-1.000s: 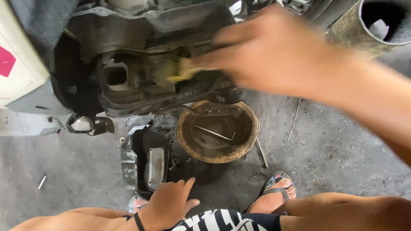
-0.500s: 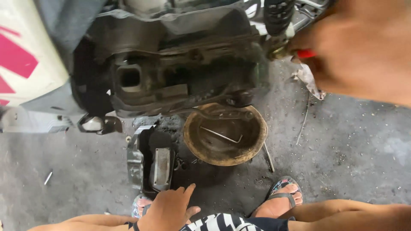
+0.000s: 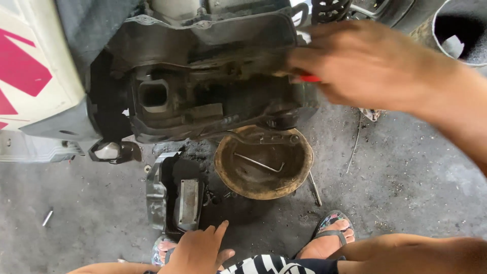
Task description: The person cleans the underside of a motorcycle using a red-handled brush. They scrub the engine casing and surrounding areas, occasionally using their hand to wipe away debris. A metal bowl is placed underneath to catch falling dirt.
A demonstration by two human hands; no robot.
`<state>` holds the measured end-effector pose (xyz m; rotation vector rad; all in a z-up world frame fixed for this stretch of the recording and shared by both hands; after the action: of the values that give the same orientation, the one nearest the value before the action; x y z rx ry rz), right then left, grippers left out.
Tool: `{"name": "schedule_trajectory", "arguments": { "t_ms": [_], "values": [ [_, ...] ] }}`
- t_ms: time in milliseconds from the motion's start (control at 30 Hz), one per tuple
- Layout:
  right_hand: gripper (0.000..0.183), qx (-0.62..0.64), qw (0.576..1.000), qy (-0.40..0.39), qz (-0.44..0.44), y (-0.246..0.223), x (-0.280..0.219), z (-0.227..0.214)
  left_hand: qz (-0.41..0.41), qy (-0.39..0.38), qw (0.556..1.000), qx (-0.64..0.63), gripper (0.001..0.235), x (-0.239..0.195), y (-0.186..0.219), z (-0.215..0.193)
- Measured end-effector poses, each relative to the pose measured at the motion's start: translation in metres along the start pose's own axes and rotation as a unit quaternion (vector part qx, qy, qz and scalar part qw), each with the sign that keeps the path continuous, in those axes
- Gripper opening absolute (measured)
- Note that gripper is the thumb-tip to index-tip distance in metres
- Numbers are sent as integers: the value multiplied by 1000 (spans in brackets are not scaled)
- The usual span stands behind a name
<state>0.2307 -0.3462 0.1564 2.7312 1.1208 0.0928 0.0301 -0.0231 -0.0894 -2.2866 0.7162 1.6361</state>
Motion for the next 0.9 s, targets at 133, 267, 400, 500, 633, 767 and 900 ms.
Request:
{"name": "schedule_trajectory", "arguments": {
  "t_ms": [133,267,400,500,633,767,900],
  "values": [
    [47,17,971,-210,115,26,-43,24,20,-5,1000,5,81,11,-6,15],
    [7,56,994,42,86,31,-50,-6,10,-45,999,-3,79,1,-2,9],
    [26,124,970,211,-6,12,-40,-18,-1,-29,999,27,80,10,-3,11],
    [48,187,970,154,11,12,-44,21,-5,-125,992,-9,97,29,-12,25],
    [20,176,982,23,62,29,-78,23,-9,109,993,47,100,72,-45,65],
    [17,165,970,175,43,36,-101,11,-15,-33,998,49,97,71,-45,64],
    [29,-17,944,330,6,-3,-121,45,-103,-187,977,-23,104,58,-32,43]
  ]
}}
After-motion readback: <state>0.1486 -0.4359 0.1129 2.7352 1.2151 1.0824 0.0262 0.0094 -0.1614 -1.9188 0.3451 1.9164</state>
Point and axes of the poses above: each hand's wrist, its own x-axis towards the middle knuckle, its own z-axis out of the palm, y = z × x, the point moved 8 cm from there along x, towards the middle knuckle, and after that the axes turned 4 degrees about -z, right-handed, at the moved point
